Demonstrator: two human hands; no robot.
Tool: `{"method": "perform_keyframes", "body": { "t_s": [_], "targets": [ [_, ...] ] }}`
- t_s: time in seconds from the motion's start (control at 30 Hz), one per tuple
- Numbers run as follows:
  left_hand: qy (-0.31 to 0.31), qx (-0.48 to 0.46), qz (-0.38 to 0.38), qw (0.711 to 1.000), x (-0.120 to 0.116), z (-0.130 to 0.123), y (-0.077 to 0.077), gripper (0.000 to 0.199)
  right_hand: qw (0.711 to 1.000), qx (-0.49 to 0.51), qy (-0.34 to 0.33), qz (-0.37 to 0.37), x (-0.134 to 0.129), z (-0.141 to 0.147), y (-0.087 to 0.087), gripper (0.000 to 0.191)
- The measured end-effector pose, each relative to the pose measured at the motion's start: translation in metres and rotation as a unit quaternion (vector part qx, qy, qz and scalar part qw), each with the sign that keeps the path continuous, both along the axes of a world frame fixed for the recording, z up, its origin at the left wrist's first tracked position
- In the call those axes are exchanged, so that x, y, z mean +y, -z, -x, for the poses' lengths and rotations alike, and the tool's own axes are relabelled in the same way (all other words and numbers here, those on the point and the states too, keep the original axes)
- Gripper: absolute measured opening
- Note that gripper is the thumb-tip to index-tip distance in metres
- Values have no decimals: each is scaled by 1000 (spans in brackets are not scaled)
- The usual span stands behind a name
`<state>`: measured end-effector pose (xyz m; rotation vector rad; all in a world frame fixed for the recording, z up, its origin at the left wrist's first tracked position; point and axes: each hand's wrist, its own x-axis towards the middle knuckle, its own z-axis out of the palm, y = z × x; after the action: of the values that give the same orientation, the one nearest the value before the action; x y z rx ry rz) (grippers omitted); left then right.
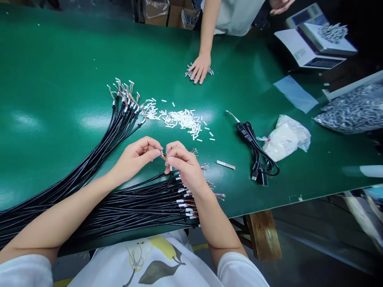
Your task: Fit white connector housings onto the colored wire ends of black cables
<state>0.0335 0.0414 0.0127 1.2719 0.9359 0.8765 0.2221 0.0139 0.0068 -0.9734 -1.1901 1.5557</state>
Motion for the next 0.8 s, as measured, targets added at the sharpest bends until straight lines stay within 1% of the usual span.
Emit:
{"method": "perform_keyframes", "body": {
  "t_s": [0.13,0.27,0.33,0.53,0.67,0.73,0.8],
  "targets": [
    [-6,56,-58,997,-5,0,-7,20,998,-53,4,-24,-2,2,-2,22],
    [-15,91,-83,992,-7,-1,-8,17,995,-91,5,-31,-3,5,-4,25],
    [-17,88,-80,993,-6,-1,-7,17,995,-92,7,-30,-2,6,-4,27],
    [-38,14,-49,998,-1,1,-1,23,998,-56,16,-31,-1,5,-5,20],
    [-36,10,-55,998,-1,1,-1,22,996,-74,33,-23,-3,7,-5,22],
    [-35,17,-50,998,-2,1,-1,23,992,-103,59,-46,-5,8,-3,22],
    [-34,26,-37,998,-2,1,0,24,977,-151,102,-109,-7,10,1,17]
  ]
}}
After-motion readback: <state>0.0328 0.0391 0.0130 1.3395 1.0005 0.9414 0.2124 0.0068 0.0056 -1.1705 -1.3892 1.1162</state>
